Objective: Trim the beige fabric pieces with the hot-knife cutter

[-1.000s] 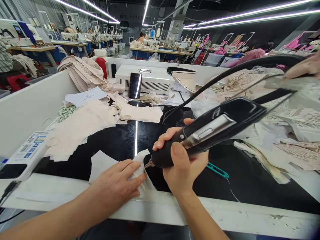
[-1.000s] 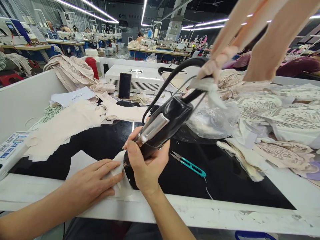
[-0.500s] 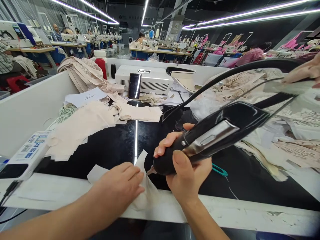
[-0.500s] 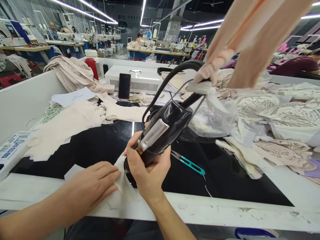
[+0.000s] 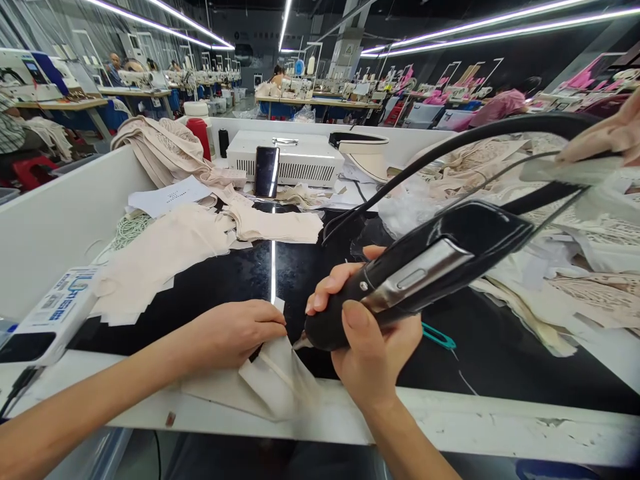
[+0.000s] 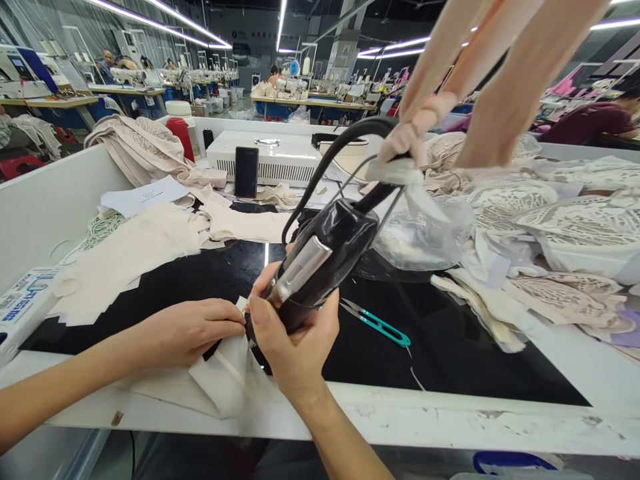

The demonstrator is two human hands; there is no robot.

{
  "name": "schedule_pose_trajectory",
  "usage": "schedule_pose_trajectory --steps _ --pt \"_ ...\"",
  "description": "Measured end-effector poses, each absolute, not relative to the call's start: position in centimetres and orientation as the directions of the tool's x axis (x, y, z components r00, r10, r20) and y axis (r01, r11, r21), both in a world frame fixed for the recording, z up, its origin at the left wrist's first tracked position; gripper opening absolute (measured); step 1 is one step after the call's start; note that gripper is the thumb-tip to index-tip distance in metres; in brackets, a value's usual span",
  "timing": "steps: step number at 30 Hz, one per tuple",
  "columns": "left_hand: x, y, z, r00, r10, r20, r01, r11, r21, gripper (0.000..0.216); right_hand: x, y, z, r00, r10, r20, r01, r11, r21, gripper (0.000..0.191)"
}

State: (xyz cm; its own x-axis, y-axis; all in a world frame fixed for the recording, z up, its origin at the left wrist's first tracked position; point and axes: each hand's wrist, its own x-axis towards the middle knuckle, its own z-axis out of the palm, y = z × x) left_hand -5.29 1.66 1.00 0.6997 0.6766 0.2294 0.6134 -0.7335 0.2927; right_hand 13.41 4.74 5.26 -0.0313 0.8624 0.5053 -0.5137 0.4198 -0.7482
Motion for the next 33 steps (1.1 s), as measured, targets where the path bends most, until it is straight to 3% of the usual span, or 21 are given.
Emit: schedule_pose_trajectory --steps 14,28,33 --pt "-6.5 0.9 1.1 0.720 0.671 0.180 0.613 -0.735 0.288 0.056 13.5 4.8 5.5 -0.045 0.840 0.541 -0.490 0.453 -0.745 0.040" --pt "-6.4 0.7 0.7 0.712 0.652 0.260 0.591 -0.757 0.280 0.054 12.5 5.6 5.8 0.015 0.872 0.488 -0.444 0.443 -0.778 0.048" --pt "-6.4 0.7 0.6 0.706 0.655 0.269 0.591 -0.755 0.284 0.056 12.3 5.7 5.6 -0.002 0.873 0.488 -0.437 0.439 -0.785 0.042"
